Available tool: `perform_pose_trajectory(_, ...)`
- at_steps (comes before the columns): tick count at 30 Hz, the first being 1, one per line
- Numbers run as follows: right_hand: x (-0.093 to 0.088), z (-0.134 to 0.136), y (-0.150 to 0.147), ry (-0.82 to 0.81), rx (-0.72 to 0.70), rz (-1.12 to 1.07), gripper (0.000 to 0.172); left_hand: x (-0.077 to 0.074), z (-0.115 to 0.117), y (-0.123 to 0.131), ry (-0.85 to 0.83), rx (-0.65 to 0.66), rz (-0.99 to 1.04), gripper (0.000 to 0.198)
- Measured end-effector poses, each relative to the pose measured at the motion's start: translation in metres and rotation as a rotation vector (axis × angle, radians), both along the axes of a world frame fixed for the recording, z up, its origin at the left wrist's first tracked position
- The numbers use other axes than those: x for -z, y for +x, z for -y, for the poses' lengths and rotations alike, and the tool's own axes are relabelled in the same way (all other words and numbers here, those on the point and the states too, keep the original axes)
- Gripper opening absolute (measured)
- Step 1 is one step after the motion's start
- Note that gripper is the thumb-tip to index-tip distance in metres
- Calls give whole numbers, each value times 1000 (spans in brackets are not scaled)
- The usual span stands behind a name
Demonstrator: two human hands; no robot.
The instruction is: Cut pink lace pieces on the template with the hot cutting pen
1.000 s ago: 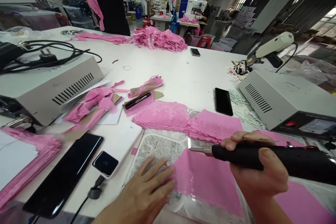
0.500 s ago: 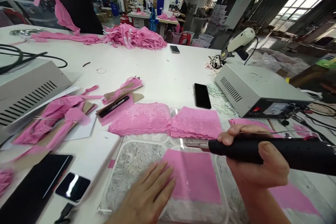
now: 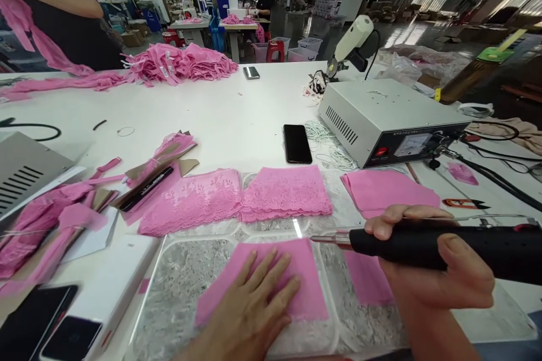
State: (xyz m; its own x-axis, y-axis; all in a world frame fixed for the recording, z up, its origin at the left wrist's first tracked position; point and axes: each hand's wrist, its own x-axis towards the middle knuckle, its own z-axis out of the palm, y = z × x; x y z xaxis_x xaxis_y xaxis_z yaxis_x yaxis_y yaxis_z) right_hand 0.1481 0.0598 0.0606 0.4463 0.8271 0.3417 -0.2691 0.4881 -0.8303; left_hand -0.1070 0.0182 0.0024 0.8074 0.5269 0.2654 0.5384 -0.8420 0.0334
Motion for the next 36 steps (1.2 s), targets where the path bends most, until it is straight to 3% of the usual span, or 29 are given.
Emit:
perform_pose_trajectory(7, -1, -2, 2, 26, 7, 8, 17, 4, -2, -3, -22, 22, -54, 47)
perform_pose_trajectory(19, 4, -1, -4, 52, -72, -9, 19, 7, -3, -2, 3, 45, -4, 48)
perform_pose_trajectory(28, 7, -2, -6, 50, -53, 8, 19, 9, -3, -2, 4, 40, 31, 48)
perform_pose_trajectory(36, 10, 3, -5, -46, 53, 74, 10, -4, 3, 0, -111, 4, -51, 48)
